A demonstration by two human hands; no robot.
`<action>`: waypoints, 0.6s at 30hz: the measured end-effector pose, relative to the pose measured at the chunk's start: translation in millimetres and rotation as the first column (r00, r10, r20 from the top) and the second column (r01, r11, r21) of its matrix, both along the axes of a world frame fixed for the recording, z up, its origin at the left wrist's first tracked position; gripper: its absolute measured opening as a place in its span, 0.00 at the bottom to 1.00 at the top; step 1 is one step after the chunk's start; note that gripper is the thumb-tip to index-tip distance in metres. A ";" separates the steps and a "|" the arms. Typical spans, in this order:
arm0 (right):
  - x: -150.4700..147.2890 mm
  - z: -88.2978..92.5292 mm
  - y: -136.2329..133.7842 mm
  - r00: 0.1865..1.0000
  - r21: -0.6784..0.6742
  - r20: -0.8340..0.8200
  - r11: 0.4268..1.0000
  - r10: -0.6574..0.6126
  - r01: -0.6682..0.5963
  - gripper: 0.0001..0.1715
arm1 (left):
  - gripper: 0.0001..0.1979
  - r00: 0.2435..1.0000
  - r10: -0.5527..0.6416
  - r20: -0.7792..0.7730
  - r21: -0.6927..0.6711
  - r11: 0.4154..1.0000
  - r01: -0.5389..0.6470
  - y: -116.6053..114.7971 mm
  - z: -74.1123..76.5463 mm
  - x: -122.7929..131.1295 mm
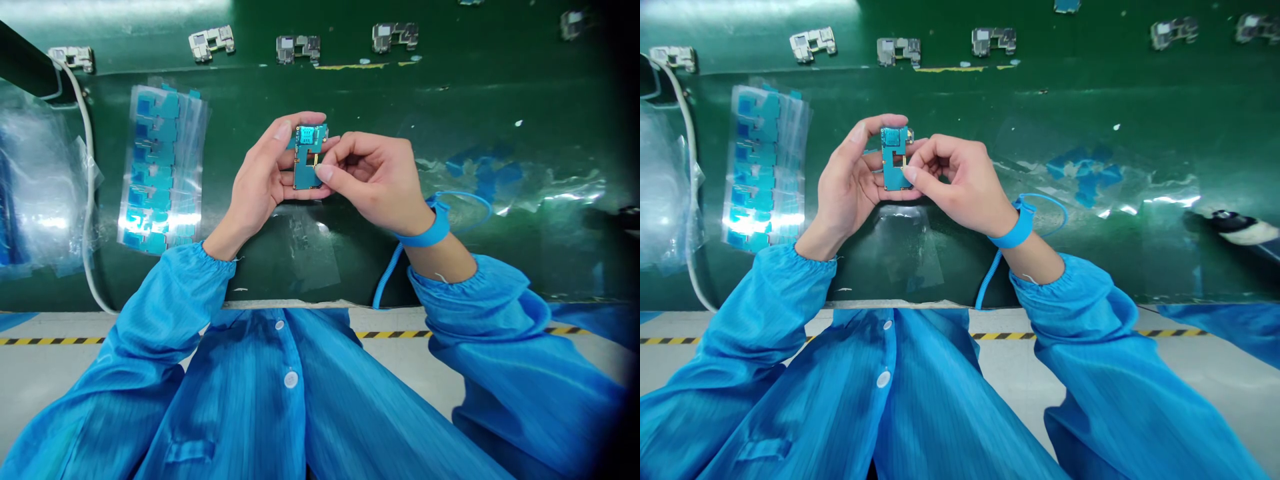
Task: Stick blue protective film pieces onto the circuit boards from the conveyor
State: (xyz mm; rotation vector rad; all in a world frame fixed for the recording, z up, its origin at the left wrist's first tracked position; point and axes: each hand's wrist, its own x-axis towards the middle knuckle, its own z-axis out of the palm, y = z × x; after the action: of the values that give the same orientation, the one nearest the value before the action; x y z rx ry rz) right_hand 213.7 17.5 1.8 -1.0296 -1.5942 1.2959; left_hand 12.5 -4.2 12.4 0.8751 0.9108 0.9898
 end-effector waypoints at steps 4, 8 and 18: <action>-0.2 0.8 -0.3 1.000 0.003 -0.008 1.000 0.007 -0.007 0.28 | 0.31 1.000 -0.007 0.027 0.004 1.000 0.007 -0.2 -0.2 -1.2; 0.3 1.1 -0.5 1.000 -0.021 -0.007 1.000 0.005 -0.005 0.28 | 0.30 0.999 -0.009 0.039 0.010 1.000 0.009 -0.3 -0.4 -1.7; 1.1 0.0 0.3 1.000 -0.008 0.006 1.000 0.011 -0.011 0.26 | 0.28 0.999 -0.008 0.041 0.011 1.000 0.008 -0.2 0.4 -1.2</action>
State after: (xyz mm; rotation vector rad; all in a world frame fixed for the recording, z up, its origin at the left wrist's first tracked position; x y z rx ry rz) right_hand 214.9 17.8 1.8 -1.0324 -1.6026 1.3081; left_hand 11.3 -4.4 12.8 0.8642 0.8674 1.0032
